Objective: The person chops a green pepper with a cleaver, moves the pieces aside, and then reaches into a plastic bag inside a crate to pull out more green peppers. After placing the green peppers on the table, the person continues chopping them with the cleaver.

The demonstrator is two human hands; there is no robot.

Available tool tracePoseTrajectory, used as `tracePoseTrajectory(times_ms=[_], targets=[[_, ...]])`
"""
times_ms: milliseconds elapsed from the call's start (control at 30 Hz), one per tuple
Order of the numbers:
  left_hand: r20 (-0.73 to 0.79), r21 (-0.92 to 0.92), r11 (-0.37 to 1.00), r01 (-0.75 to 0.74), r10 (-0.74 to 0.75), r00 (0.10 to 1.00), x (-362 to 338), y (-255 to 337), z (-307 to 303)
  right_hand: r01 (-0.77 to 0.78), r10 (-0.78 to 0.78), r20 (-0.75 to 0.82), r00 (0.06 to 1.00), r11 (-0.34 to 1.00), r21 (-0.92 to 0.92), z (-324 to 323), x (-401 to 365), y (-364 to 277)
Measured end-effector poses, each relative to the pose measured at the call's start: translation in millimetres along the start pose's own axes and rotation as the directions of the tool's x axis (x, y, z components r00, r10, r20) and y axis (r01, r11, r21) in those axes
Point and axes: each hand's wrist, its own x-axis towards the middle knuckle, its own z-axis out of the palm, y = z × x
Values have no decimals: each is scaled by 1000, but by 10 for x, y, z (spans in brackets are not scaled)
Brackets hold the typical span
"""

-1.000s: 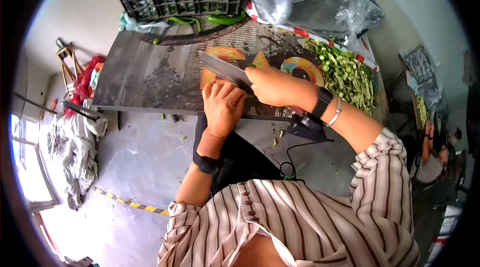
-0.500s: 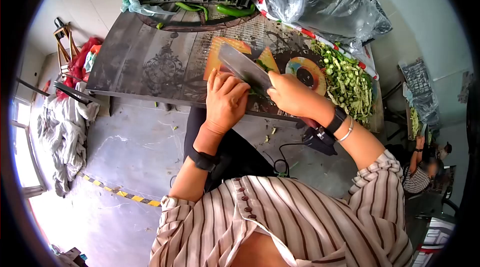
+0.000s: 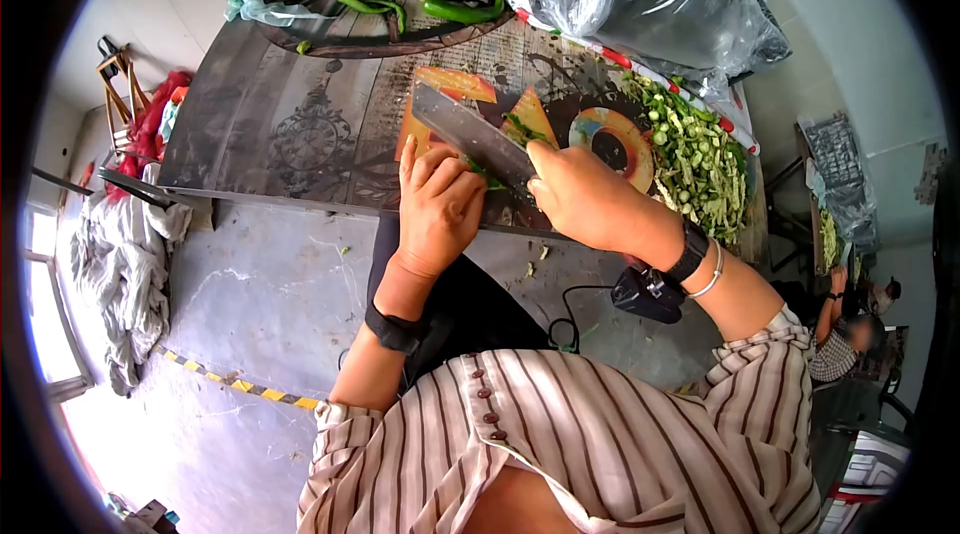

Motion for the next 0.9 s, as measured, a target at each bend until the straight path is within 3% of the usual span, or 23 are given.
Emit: tracePoseTrajectory(times_ms=[167,367,633,833,900], targets=[[-2,5,1000,20,-20,1000,1,5,-1,32,-32,6,999,999,-16,49,11,23],[5,-10,1000,26,-26,1000,0,2,10,-69,69,56,996,998,-5,-16,29,-17],[-30,9,999,44,-43,999,10,45,-20,29,-17,110,994,993,-116,-70,91,-12],[-24,-12,999,51,-51,998,12,30,-6,-69,71,162,984,998,-13,-70,200,-24],[-23,-17,999,47,-47,999,-3,39,12,-32,29,69,997,999,42,73,227,33]])
